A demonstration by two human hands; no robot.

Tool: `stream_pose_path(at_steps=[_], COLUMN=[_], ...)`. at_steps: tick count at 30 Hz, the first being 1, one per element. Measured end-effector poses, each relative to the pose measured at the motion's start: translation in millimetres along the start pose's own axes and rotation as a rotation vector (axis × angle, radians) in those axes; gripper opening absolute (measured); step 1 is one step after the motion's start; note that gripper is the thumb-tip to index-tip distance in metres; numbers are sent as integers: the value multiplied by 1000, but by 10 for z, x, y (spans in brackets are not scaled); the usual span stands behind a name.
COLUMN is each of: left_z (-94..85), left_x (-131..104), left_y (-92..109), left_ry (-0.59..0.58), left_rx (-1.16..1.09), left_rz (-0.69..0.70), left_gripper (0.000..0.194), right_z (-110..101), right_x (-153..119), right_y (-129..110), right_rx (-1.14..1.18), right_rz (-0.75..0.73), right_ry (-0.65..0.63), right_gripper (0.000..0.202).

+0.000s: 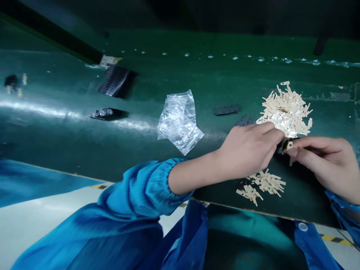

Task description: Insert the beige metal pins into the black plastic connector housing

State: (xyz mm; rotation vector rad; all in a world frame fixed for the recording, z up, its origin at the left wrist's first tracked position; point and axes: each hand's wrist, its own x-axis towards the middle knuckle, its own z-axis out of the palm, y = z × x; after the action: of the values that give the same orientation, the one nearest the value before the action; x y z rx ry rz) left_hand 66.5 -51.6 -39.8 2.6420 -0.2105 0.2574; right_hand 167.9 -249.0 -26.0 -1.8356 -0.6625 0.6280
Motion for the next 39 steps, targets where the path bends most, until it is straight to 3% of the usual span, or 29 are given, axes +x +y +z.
stream_pose_path(at_steps=[3, 5, 8, 12, 17, 25, 27, 29, 32, 35, 39], left_z=[99, 106, 28, -80, -98, -140, -133, -116, -80, -40, -6], left_x=[27, 49, 85, 131, 159, 147, 137, 124, 93, 56, 28], left_y=[-65, -72, -25, 27, 6, -24, -22, -13, 12, 49, 86], left_ry=[71, 93, 83, -33, -91, -123, -75, 19, 179, 249, 187], left_rx=[149, 97, -302, -914, -1174, -1054, -967, -858, -658, -498, -382], left_rz=[-16, -14, -82, -300, -406, -367, -343, -325, -256, -127, -59], left_gripper=[30, 33, 19, 7, 8, 11, 12, 12, 11, 14, 19], right_z=[-44, -71, -90, -77, -71, -79, -59, -29, 18, 50, 59], right_x=[-10, -11, -1, 22, 36, 25, 13, -7, -43, -73, -83], right_y=[10, 0, -29, -59, -71, -34, -20, -16, -25, -26, -6], right_rx=[21, 47, 58, 15, -22, -66, -123, -226, -366, -381, -352], right_rz=[10, 21, 42, 34, 14, -37, -60, -91, -166, -222, -259], right_ry=[-42, -61, -92, -118, -123, -134, -92, 40, 208, 177, 161], right_gripper=[4, 6, 11, 16, 16, 18, 15, 6, 9, 5, 4])
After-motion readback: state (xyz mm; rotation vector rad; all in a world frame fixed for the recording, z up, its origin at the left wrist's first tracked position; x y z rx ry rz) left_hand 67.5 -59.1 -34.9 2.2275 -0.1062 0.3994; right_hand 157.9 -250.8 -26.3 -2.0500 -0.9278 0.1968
